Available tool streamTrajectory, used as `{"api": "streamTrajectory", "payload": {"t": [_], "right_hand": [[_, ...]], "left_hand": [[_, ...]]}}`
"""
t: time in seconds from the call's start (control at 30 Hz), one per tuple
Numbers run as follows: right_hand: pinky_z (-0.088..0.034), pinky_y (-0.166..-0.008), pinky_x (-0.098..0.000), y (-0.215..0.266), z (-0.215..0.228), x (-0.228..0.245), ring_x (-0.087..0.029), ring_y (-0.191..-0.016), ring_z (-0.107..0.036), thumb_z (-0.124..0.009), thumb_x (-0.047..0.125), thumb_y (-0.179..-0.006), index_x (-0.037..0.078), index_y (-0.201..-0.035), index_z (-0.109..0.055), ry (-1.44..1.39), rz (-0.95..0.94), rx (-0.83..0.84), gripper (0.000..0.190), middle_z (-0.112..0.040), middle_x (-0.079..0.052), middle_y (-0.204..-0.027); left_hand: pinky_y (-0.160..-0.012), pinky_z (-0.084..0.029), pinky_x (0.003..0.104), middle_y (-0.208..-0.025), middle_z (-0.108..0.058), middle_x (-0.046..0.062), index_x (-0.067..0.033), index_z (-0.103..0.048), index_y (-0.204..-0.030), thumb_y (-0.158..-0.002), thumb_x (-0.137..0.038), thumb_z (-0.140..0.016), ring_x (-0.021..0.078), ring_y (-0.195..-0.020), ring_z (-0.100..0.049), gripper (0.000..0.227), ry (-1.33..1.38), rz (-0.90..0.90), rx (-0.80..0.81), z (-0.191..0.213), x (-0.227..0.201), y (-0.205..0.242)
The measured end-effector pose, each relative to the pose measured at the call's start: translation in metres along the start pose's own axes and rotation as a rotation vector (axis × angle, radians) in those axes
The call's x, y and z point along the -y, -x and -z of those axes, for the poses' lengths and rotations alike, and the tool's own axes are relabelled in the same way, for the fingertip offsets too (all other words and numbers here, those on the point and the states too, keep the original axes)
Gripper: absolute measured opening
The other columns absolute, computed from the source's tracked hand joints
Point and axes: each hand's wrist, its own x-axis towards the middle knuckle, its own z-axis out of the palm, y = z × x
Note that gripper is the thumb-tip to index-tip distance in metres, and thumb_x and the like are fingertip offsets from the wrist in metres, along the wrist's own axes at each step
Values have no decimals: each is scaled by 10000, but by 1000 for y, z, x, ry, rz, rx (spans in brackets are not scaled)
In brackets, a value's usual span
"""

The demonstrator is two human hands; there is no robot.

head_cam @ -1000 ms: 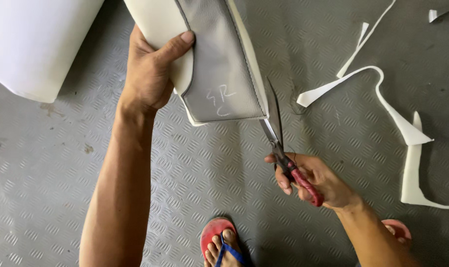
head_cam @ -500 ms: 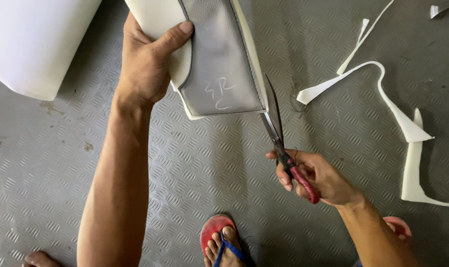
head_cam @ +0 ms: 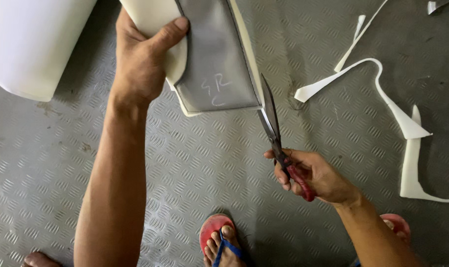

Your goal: The person uses shears to cut along marked outlines on several pieces of beige and gray material. They trim the edges of each piece, rotate them as needed, and place the finished cutouts aside on the floor.

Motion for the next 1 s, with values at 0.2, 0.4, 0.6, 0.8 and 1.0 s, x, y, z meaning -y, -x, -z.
{"api": "streamTrajectory", "payload": {"t": [0.2,0.4,0.6,0.8,1.0], "right_hand": [[-509,-646,-223,1,5,-1,-101,-760,-613,-797,78,-855,-84,-1450,-489,91,89,65,689,-647,-47,-870],[-490,-628,-251,4,6,-9,-112,-731,-597,-773,54,-867,-77,-1438,-517,11,45,12,640,-647,-55,-852],[-514,-638,-286,5,6,-14,-147,-721,-642,-770,24,-852,-73,-1409,-533,-46,14,44,614,-680,-87,-844],[-488,-650,-268,4,3,-14,-139,-745,-643,-822,126,-841,-91,-1435,-495,-13,81,100,712,-682,-77,-857],[-474,-690,-255,2,-1,-15,-133,-780,-620,-855,200,-881,-119,-1451,-476,-67,147,142,755,-659,-59,-892]], "left_hand": [[-967,-630,361,-1114,-710,65,-27,-591,-1221,-1001,-27,-743,168,-1011,-716,268,44,11,-5,-8,4,-1],[-1001,-633,363,-1216,-714,89,-22,-563,-1328,-1070,1,-754,191,-1067,-721,321,-13,6,-14,-11,9,1],[-997,-629,379,-1209,-717,108,-6,-557,-1317,-1050,22,-761,210,-1059,-721,337,112,17,-7,-15,9,-2],[-931,-694,405,-1127,-760,121,-8,-635,-1235,-985,-50,-751,235,-996,-772,279,-7,142,-27,-26,9,7],[-974,-655,401,-1171,-742,109,-11,-626,-1289,-984,-73,-766,216,-1056,-742,341,130,169,15,-33,14,15]]}}
